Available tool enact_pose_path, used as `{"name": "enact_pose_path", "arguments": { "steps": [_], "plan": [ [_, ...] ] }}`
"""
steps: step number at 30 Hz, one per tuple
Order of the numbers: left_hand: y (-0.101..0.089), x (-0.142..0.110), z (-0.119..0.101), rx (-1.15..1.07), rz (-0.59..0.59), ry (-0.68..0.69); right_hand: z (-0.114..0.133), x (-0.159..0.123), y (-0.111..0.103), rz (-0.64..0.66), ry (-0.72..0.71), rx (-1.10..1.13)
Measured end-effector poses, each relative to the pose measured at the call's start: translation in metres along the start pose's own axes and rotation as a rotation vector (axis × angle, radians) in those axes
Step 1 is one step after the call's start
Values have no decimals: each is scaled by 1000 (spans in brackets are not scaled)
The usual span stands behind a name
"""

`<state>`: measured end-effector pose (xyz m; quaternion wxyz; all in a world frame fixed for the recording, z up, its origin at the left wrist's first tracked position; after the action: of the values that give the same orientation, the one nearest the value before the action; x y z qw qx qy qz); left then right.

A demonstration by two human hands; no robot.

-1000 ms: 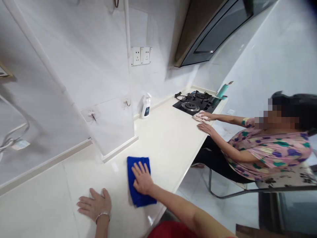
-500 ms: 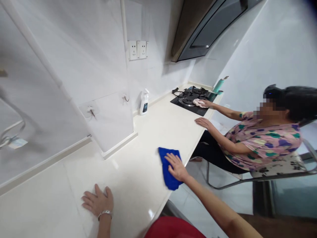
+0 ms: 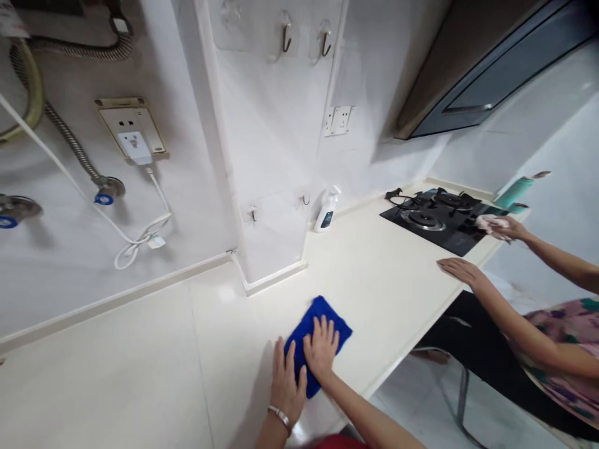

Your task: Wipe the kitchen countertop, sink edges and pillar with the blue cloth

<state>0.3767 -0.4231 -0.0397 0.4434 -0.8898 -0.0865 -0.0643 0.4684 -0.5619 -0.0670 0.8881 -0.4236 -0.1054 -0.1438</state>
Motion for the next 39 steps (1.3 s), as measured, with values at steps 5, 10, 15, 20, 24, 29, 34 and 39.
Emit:
{"name": "enact_pose_path", "arguments": {
  "steps": [5, 10, 15, 20, 24, 29, 34, 39],
  "plan": [
    [-3, -3, -3, 59, 1, 0, 16, -8, 15, 220, -33, 408],
    [-11, -1, 12, 102, 69, 2, -29, 11, -54, 59, -155, 591],
    [-64, -3, 53, 82, 30, -10, -79, 31, -99, 2, -350, 255],
    [-168, -16, 128, 258, -126, -99, -114, 30, -99, 28, -467, -9],
    [-209, -17, 148, 379, -248, -220, -121, 21, -89, 15, -441, -146],
    [-145, 6, 105, 403, -205, -206, -115, 18, -90, 5, -435, -188],
    [-93, -13, 56, 469, -49, 6, -115, 17, -92, -14, -451, -162],
    [-84, -49, 64, 495, 32, 202, -121, 17, -88, -2, -461, -120]
  ]
}}
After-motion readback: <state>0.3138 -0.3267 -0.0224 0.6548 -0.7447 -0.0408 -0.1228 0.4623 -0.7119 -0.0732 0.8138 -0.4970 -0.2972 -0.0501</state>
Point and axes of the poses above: each hand's wrist, its own x-axis towards the middle knuckle, its own y-axis out of the palm, z = x × y, the point moved 8 cm from there along x, towards the middle knuckle, and after that the axes turned 3 degrees about x, right-handed, at the moved point
